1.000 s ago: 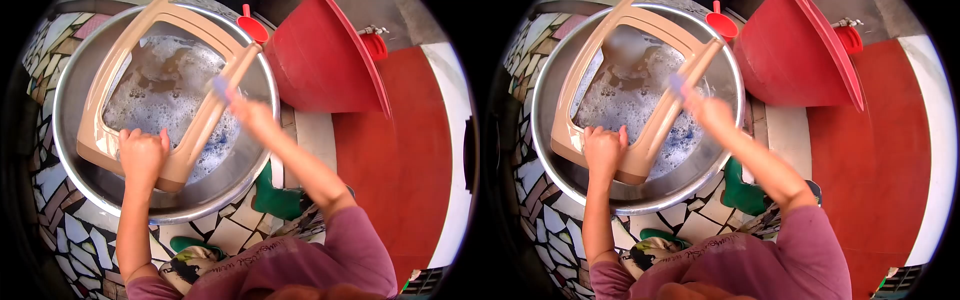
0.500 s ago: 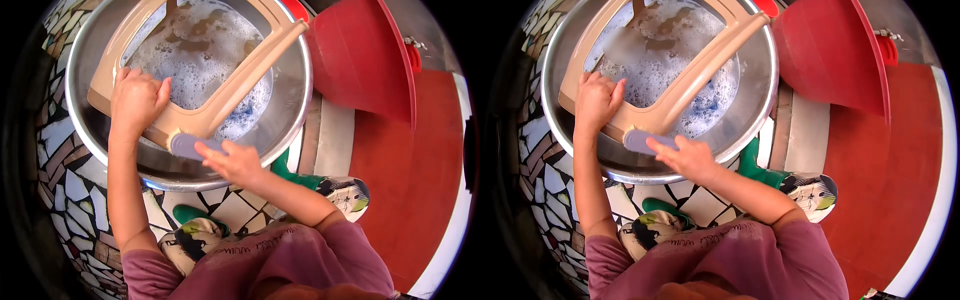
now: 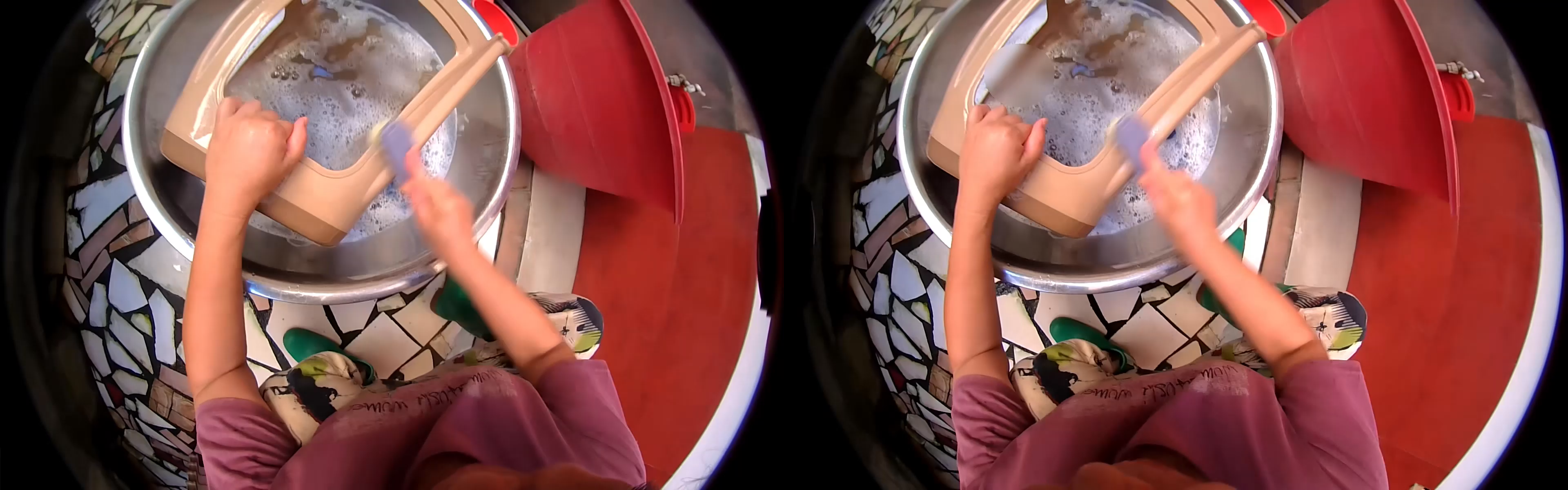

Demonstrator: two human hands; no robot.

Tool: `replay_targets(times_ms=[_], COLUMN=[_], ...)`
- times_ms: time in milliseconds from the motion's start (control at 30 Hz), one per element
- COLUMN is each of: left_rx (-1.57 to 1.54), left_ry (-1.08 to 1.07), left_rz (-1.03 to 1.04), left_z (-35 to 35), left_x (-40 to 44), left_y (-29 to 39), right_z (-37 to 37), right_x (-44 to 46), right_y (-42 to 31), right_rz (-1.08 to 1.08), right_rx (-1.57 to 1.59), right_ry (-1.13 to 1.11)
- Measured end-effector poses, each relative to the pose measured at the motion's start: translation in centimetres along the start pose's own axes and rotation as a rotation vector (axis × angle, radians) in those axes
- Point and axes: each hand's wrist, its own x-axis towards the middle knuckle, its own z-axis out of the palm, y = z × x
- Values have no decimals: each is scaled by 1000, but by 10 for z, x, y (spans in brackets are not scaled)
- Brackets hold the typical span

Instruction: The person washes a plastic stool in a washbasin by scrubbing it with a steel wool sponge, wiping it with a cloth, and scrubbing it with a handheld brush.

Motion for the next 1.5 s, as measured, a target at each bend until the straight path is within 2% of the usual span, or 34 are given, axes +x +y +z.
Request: replay_targets(times_ms=[33, 100, 167, 200, 233, 267, 300, 367, 433, 467, 533, 567, 633, 700, 767, 800, 833, 867, 900, 967, 1000, 1067, 1100, 1167, 1233, 1267, 1300, 1333, 1400, 1433, 1500], left_rx=[5, -11, -519, -549, -498, -480, -457, -306, -382, -352, -471, -459, -760, -974, -449, -451, -450, -450, -446, -204, -43, 11, 20, 18, 37, 98, 35, 196, -26, 44, 107], left_ry=[-17, -53, 312, 418, 387, 199, 12, -253, -368, -363, -113, -103, -141, -297, -181, -233, -288, -209, -211, -72, -247, -295, -405, -591, -657, -588, -472, -674, -578, -510, -447], left_rz=[-16, -60, -124, -205, -433, -632, -823, -760, -727, -750, -692, -710, -792, -997, -603, -712, -820, -801, -803, -848, -827, -636, -587, -302, -104, -33, -87, -378, -731, -609, -88], left_z=[-1, -8, -19, -29, -40, -56, -68, -62, -60, -42, -33, -35, -40, -61, -35, -49, -62, -59, -52, -39, -46, -48, -46, -38, -33, -33, -32, -54, -68, -59, -57], left_x=[-1, -4, -1, -6, -15, -17, -18, -33, -36, -36, -45, -48, -48, -35, -61, -58, -53, -56, -59, -60, -56, -59, -59, -72, -82, -86, -84, -52, -40, -47, -53], left_y=[1, -3, -11, -9, -4, 6, 19, 48, 75, 72, 71, 67, 49, 27, -22, -25, -28, -36, -37, -29, -14, 13, 29, 62, 75, 57, 28, 10, -32, -49, 4], right_z=[0, -3, -8, -7, -4, -4, -4, -4, 21, 36, 16, -1, -24, -12, -4, 4, 16, 19, 22, 29, 29, 28, 28, 31, 27, 25, 23, 21, 15, 15, 11], right_x=[2, -8, 12, 23, 36, 46, 55, 71, 69, 69, 71, 80, 109, 141, 178, 183, 184, 184, 183, 180, 180, 179, 178, 178, 175, 173, 173, 174, 172, 179, 168], right_y=[-1, -48, -61, -63, -61, -63, -67, -78, -76, -68, -75, -78, -69, -32, -12, 2, 19, 24, 30, 38, 39, 40, 41, 44, 46, 46, 45, 43, 41, 41, 43], right_rz=[54, -74, -139, -159, -42, 76, 58, 246, 121, 34, 43, 26, 191, -135, -268, -259, -315, -371, -371, -362, -354, -398, -392, -423, -435, -451, -450, -449, -440, -458, -458], right_rx=[44, 62, 75, 91, 259, 421, 438, 744, 790, 697, 692, 700, 819, 573, 186, 185, 18, -145, -140, -82, -76, -83, -72, -50, -16, 4, 12, 13, 9, 9, 31], right_ry=[61, -88, -175, -172, -238, -303, -301, -373, -305, -251, -348, -361, -799, -246, 283, 285, 108, -73, -73, -54, -51, -20, -19, 18, 25, 32, 22, 12, -2, 27, 32])
